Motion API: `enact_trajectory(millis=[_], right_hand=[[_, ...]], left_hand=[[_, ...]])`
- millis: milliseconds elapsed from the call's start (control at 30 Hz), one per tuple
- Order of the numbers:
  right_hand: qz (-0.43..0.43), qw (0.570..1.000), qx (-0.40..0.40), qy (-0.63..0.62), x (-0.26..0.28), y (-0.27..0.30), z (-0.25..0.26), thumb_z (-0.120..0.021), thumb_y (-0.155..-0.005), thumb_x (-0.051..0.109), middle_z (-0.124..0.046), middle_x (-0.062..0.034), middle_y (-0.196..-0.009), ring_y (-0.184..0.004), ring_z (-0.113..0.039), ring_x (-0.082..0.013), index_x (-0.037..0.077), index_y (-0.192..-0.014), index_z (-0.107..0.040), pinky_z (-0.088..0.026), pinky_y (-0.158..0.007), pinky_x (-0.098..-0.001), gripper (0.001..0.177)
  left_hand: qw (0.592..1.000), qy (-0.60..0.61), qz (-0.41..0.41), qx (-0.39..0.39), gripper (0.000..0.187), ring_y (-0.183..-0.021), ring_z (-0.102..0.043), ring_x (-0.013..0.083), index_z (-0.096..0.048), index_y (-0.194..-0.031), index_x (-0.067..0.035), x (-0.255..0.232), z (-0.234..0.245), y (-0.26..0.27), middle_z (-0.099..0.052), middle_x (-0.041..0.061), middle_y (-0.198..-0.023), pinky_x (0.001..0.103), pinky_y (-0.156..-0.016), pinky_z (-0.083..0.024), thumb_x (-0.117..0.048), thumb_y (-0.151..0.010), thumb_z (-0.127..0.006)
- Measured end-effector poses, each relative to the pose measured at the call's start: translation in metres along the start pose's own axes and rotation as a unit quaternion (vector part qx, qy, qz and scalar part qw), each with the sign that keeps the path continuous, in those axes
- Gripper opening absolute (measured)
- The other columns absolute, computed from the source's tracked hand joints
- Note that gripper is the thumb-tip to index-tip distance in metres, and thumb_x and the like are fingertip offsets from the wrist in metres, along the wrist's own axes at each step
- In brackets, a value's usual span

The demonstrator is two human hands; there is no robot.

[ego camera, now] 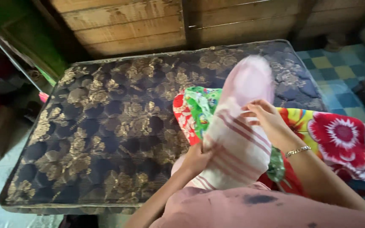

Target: The person wraps a bolster in a striped cover by hand and sets it aside on a mattress, then folds a green patterned cloth and a red floral blanket into a stack.

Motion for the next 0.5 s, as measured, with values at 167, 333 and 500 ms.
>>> enact_trajectory(millis=[167,333,500], right_hand=[[-0.087,0.971,-0.04,0.221,-0.087,0.02,0.069,-0.055,-0.097,0.042,-0.065,-0.0113,-0.121,-0.109,-0.061,-0.0242,0.009,-0.12,-0.064,-0.054,-0.083,-0.0443,0.041],[-0.345,0.937,-0.026,0.052,-0.152,0.065,0.087,-0.059,-0.091,0.056,-0.062,-0.0144,-0.132,-0.122,-0.058,-0.032,0.013,-0.138,-0.058,-0.049,-0.095,-0.0539,0.064],[-0.432,0.881,0.022,-0.194,-0.159,0.099,0.08,-0.057,-0.083,0.058,-0.062,-0.017,-0.13,-0.12,-0.058,-0.0366,0.012,-0.136,-0.053,-0.047,-0.099,-0.0596,0.07]], left_hand=[[0.996,0.002,0.077,-0.046,0.046,-0.061,-0.057,0.012,-0.073,-0.098,-0.002,0.031,-0.028,-0.02,-0.062,0.002,-0.069,0.033,-0.06,-0.048,-0.047,-0.091,-0.072],[0.998,-0.016,0.044,-0.049,0.047,-0.071,-0.059,0.0105,-0.073,-0.1,0.0,0.019,-0.046,-0.021,-0.067,0.003,-0.078,0.032,-0.067,-0.05,-0.046,-0.091,-0.075],[0.996,-0.045,0.062,-0.041,0.048,-0.075,-0.066,0.0141,-0.074,-0.106,-0.001,-0.012,-0.059,-0.016,-0.074,0.01,-0.084,0.032,-0.072,-0.053,-0.046,-0.09,-0.074]])
Point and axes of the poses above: each hand's wrist, its own y-axis away from the middle knuckle, its own z-axis out of the back of the hand, x = y × z, the point moved 8 cm from there along -y, towards the middle knuckle
